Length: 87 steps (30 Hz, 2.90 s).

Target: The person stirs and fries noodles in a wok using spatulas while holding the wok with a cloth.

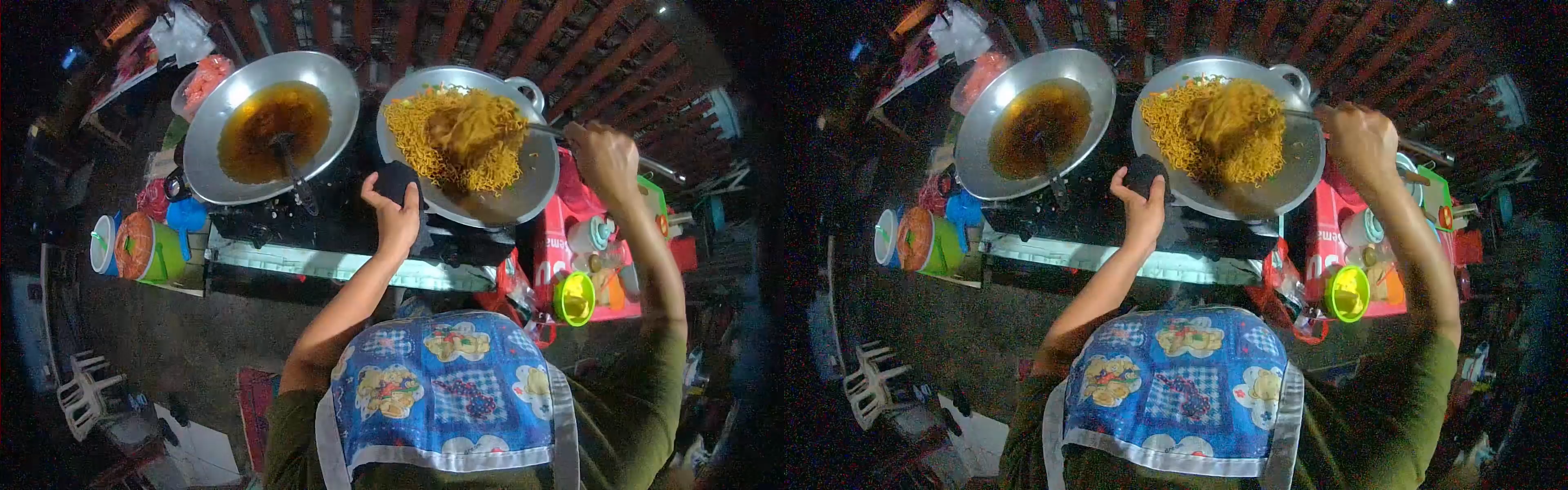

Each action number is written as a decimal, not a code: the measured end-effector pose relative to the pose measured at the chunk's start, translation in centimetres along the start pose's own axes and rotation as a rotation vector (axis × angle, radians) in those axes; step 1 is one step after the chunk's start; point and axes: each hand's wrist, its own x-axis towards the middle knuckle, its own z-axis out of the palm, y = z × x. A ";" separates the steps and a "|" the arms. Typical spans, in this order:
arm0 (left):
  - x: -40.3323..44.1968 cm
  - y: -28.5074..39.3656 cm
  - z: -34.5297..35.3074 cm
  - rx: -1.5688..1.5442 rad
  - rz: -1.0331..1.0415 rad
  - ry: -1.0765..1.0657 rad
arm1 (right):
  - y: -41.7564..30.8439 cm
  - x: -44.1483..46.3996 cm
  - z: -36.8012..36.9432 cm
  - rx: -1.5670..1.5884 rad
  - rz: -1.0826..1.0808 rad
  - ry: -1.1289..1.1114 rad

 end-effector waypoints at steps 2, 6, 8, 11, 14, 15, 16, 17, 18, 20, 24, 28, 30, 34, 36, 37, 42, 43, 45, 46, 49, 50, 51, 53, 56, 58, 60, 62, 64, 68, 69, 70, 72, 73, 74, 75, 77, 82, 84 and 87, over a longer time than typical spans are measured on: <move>0.0 -0.6 0.1 0.008 0.008 0.006 | 0.0 0.3 -0.1 -0.072 -0.083 0.063; 0.1 -0.5 -0.1 0.058 0.002 0.000 | 0.2 1.3 -0.8 -0.176 -0.283 0.132; 0.1 -0.3 -0.2 0.047 0.001 -0.008 | 0.4 1.7 -1.7 -0.173 -0.306 0.130; 0.0 0.2 -0.3 -0.021 -0.008 -0.048 | 1.1 2.0 -1.7 -0.272 -0.308 0.009; 0.1 -0.6 -0.2 -0.061 0.007 -0.066 | 1.3 1.9 -1.1 -0.229 -0.393 0.118; 0.3 -0.5 -0.2 -0.045 0.037 -0.054 | 1.0 2.1 -1.8 -0.157 -0.259 -0.068; 0.3 -0.6 -0.2 -0.042 0.034 -0.052 | 0.7 2.2 -2.2 -0.083 -0.127 -0.257; 0.3 -0.6 -0.2 -0.028 0.034 -0.050 | 1.1 2.2 -1.8 -0.080 -0.132 -0.257; 0.3 -0.5 -0.3 -0.012 0.034 -0.051 | 1.6 2.0 -1.5 -0.043 -0.172 -0.309; 0.2 -0.4 -0.3 -0.043 0.053 -0.054 | 1.5 1.3 -1.4 0.081 -0.201 -0.429; 0.1 -0.3 -0.2 -0.027 0.098 -0.046 | -3.5 -1.7 9.3 0.703 -0.365 -0.175; 0.1 -0.2 -0.3 0.000 0.109 -0.044 | -12.8 -1.7 11.7 0.742 0.192 -0.310; 0.1 0.1 -0.5 0.066 0.145 -0.029 | -12.7 -1.6 11.0 0.752 0.246 -0.278; -0.2 0.9 -0.7 -0.020 0.045 -0.102 | -7.0 -2.6 11.0 0.863 0.220 -0.185; -0.2 0.9 -0.8 -0.004 0.058 -0.095 | -3.6 -3.5 15.1 1.140 0.134 -0.028; -0.2 0.9 -0.8 -0.002 0.044 -0.101 | -3.3 -3.5 13.0 1.138 0.138 -0.026; 0.5 -0.6 -0.6 0.055 0.051 -0.118 | -1.0 -2.6 2.4 0.873 0.191 -0.331; 0.4 -0.5 -0.6 0.033 0.031 -0.129 | -1.9 -2.7 2.1 0.871 0.197 -0.334; 0.3 -0.3 -0.7 0.014 0.008 -0.142 | -4.6 -2.5 1.9 0.821 -0.052 -0.410; 0.2 0.0 -0.8 -0.014 -0.001 -0.142 | -7.0 -2.1 3.0 0.810 -0.054 -0.397; 0.3 0.4 -0.7 -0.026 0.000 -0.139 | -9.9 -0.1 9.3 0.717 0.024 -0.330; 0.2 0.3 -0.9 -0.002 0.005 -0.139 | -10.1 0.7 10.5 0.644 0.104 -0.280; 0.3 0.1 -1.0 0.000 0.004 -0.134 | -9.2 1.3 10.6 0.647 0.100 -0.281; 0.5 -0.6 -0.9 -0.042 0.047 -0.135 | -5.7 1.7 10.0 0.652 0.034 -0.228; 0.4 -0.2 -0.8 -0.022 0.069 -0.123 | 0.0 1.4 3.0 0.712 -0.081 -0.388; 0.1 0.6 -0.9 -0.011 0.024 -0.132 | 2.3 1.5 -1.2 0.453 -0.155 -0.602; 0.3 0.7 -0.8 0.001 -0.007 -0.135 | 3.6 0.5 -2.6 0.369 -0.215 -0.642; 0.4 -0.2 -0.6 -0.029 0.044 -0.109 | 3.4 0.0 1.5 0.310 -0.314 -0.603; 0.8 -1.7 -0.5 -0.011 0.074 -0.100 | 0.3 -1.3 9.0 0.373 -0.331 -0.401; 0.1 0.3 -0.7 -0.012 0.005 -0.107 | -7.7 -2.1 13.6 0.417 0.015 -0.308; 0.1 0.2 -0.7 -0.010 0.007 -0.102 | -8.2 -2.0 13.9 0.368 0.057 -0.276; 0.1 0.0 -0.7 -0.008 0.051 -0.091 | -8.3 -2.0 14.0 0.317 0.101 -0.244; 0.1 -0.2 -0.5 -0.005 0.097 -0.081 | -7.0 -2.5 12.8 0.329 0.079 -0.183; 0.2 -0.3 -0.3 -0.016 0.090 -0.060 | -6.1 -2.6 11.8 0.337 0.059 -0.124; 0.1 -0.4 -0.2 -0.027 0.080 -0.041 | -5.4 -2.7 10.8 0.335 0.058 -0.126; 0.1 -0.6 -0.1 -0.028 0.077 -0.042 | -4.7 -2.8 9.8 0.322 0.066 -0.060; 0.3 -0.8 0.0 0.065 0.120 0.002 | -3.1 -2.7 8.5 0.306 0.074 0.008; 0.2 -0.2 -0.2 -0.025 0.077 -0.042 | -0.7 -1.0 4.9 0.144 0.009 0.038; 0.2 -0.1 -0.3 -0.065 0.049 -0.054 | -0.3 -0.3 3.7 0.042 -0.040 0.031; 0.1 -0.1 -0.4 0.006 0.057 -0.047 | -0.6 0.7 1.3 -0.083 -0.118 0.082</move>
